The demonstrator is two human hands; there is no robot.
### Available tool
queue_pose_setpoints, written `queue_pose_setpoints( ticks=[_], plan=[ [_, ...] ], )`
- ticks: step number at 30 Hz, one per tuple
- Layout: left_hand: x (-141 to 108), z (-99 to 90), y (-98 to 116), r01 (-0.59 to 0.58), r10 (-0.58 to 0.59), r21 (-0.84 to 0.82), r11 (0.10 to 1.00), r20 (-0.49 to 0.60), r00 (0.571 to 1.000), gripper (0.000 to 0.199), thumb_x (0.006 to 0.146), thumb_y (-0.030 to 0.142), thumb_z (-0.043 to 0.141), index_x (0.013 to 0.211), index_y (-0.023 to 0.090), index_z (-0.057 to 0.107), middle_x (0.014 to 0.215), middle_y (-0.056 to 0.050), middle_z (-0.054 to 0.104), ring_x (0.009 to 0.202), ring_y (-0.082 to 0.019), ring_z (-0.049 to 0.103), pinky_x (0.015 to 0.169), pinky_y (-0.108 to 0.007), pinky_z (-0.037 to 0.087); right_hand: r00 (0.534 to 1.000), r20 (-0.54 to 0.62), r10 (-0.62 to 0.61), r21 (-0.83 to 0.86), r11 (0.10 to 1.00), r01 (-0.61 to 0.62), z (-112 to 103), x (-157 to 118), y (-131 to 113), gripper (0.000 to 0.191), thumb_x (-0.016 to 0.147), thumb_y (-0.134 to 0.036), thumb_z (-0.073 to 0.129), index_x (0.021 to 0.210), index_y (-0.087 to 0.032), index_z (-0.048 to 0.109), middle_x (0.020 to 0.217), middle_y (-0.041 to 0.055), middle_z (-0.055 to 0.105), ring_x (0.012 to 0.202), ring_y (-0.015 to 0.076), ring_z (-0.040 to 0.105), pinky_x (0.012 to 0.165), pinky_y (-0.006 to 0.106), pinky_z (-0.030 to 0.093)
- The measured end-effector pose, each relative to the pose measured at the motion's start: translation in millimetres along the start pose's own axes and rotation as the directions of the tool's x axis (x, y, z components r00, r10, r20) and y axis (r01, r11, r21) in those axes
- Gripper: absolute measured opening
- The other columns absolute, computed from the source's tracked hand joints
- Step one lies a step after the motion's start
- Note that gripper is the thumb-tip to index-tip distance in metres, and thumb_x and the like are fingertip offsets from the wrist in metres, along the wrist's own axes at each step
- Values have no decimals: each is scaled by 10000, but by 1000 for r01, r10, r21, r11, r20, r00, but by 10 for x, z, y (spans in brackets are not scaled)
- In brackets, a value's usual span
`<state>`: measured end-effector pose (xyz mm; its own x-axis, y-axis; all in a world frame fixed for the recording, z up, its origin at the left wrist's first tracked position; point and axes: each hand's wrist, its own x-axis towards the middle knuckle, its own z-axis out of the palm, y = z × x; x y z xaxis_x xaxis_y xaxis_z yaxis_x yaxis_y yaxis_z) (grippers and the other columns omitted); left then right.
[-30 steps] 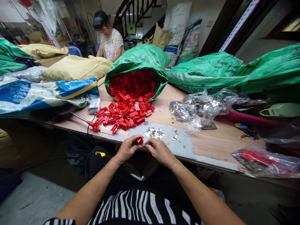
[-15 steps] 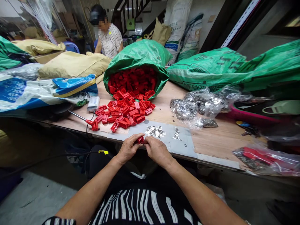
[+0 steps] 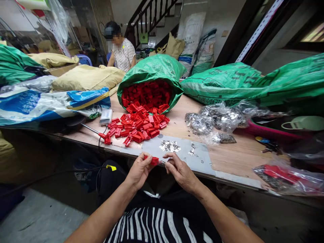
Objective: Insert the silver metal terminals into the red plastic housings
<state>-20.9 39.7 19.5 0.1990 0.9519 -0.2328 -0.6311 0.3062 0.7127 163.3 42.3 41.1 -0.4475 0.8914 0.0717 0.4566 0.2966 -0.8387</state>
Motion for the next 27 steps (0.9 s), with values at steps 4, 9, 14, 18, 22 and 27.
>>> queue_pose_setpoints(
  ticks=[4, 9, 14, 18, 22, 27],
  plan=[
    [-64, 26, -3, 135, -139, -202, 970, -6, 990, 163, 791, 263, 691, 791, 139, 586, 776, -24, 701, 739, -141, 692, 856, -304, 527, 997, 71, -5, -5, 1000, 5, 18, 0, -132, 394, 967, -342, 384, 1344, -226, 393, 608, -54, 519, 557, 119, 493, 601, 237, 409],
    [-116, 65, -14, 173, -183, -276, 945, -9, 983, 97, 830, 214, 641, 831, 126, 601, 819, -51, 716, 757, -150, 701, 878, -328, 536, 997, 77, -26, -104, 994, 34, 7, 1, -178, 340, 953, -339, 413, 1271, -251, 496, 720, -7, 627, 639, 147, 566, 596, 240, 415],
    [-150, 119, -24, 226, -246, -294, 929, -30, 969, 107, 867, 225, 590, 843, 121, 607, 811, -62, 722, 752, -167, 710, 903, -355, 528, 998, 57, -31, -109, 993, 37, 1, -37, -172, 321, 952, -321, 423, 1257, -263, 506, 820, 5, 680, 729, 166, 623, 658, 249, 443],
    [-152, 112, -36, 265, -290, -289, 920, -44, 956, 148, 887, 255, 561, 848, 122, 612, 802, -59, 718, 720, -167, 707, 883, -362, 530, 998, 48, -32, -111, 993, 38, 14, -54, -168, 321, 951, -318, 429, 1259, -274, 511, 896, 14, 704, 790, 174, 649, 712, 260, 461],
    [-173, 119, -38, 292, -323, -280, 914, -71, 944, 178, 904, 270, 534, 855, 122, 620, 801, -62, 716, 720, -183, 711, 850, -377, 527, 998, 16, -58, -108, 992, 59, 53, -24, -120, 276, 956, -326, 416, 1178, -270, 570, 979, 28, 702, 844, 177, 654, 757, 263, 470],
    [-206, 154, -23, 346, -391, -290, 892, -112, 914, 233, 922, 300, 501, 857, 121, 636, 794, -60, 721, 732, -203, 718, 796, -362, 523, 995, -37, -97, -58, 994, 95, 85, 10, -65, 298, 978, -339, 361, 1047, -239, 633, 962, 36, 703, 867, 166, 651, 794, 252, 468]
  ],
)
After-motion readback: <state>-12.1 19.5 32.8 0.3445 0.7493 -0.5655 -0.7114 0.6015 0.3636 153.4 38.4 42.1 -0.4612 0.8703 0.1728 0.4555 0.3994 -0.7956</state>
